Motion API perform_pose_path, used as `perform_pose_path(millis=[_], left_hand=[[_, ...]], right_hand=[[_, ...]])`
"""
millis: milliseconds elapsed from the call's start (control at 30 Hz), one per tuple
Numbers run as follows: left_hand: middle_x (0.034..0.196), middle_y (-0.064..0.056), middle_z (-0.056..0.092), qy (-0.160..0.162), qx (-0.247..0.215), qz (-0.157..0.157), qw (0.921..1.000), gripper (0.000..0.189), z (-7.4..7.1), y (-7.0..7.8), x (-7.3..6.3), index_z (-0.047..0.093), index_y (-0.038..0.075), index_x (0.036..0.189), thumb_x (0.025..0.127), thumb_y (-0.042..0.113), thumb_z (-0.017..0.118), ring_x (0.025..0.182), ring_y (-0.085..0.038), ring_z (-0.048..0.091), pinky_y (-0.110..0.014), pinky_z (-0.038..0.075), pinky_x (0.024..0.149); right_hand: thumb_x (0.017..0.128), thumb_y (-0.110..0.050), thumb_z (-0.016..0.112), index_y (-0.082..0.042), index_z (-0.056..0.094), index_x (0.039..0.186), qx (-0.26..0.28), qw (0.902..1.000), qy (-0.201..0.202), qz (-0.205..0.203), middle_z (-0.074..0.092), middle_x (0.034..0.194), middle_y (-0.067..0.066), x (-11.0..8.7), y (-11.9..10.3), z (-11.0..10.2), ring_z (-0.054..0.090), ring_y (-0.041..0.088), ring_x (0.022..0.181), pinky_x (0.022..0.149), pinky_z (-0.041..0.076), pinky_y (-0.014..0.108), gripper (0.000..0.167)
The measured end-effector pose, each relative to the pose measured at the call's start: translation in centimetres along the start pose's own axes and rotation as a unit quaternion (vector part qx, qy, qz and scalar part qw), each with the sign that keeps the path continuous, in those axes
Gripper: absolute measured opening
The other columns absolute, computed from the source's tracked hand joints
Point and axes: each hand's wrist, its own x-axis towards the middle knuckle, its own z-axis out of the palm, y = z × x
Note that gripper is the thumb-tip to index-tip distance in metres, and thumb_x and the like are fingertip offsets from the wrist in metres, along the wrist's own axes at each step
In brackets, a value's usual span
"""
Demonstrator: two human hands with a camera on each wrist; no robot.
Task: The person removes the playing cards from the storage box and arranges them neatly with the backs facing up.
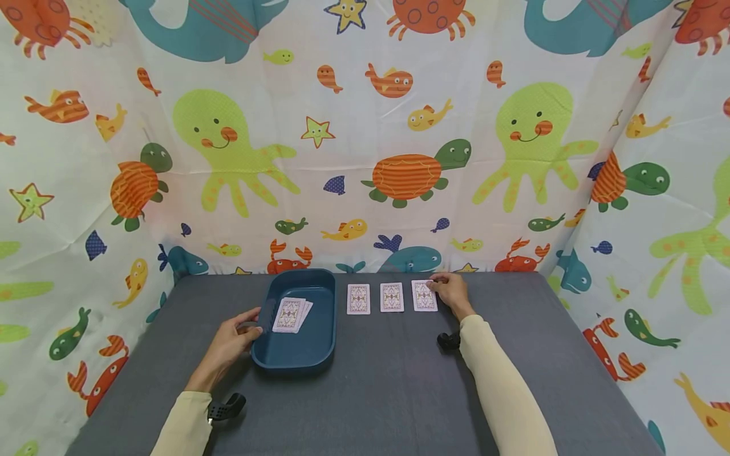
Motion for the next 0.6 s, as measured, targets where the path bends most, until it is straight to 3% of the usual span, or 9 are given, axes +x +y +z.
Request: perform_pose_path(millis=[267,600], left_hand=[[0.134,-0.019,0.05,0.0,-0.005,-0.001,1.0,0.054,0.06,-0.06,0.02,0.044,0.006,0.147,0.095,0.008,0.06,0.084,-0.024,0.057,-0.029,0.047,0.059],[0.137,-0.019,0.049,0.0,-0.003,-0.002,1.0,0.054,-0.02,-0.21,0.19,0.044,0.007,0.147,0.095,0.008,0.059,0.088,-0.026,0.057,-0.029,0.048,0.06]], right_hand=[[0.092,-0.027,0.068,-0.008,0.067,0.119,-0.006,0.9998,0.015,-0.006,0.06,0.112,0.014,-0.01,0.16,-0.18,0.05,0.025,0.098,0.076,0.038,0.034,0.034],[0.096,-0.041,0.061,-0.01,0.062,0.127,0.035,0.9994,-0.005,0.007,0.059,0.122,0.015,-0.83,-0.21,-0.81,0.055,0.026,0.102,0.082,0.045,0.034,0.044]])
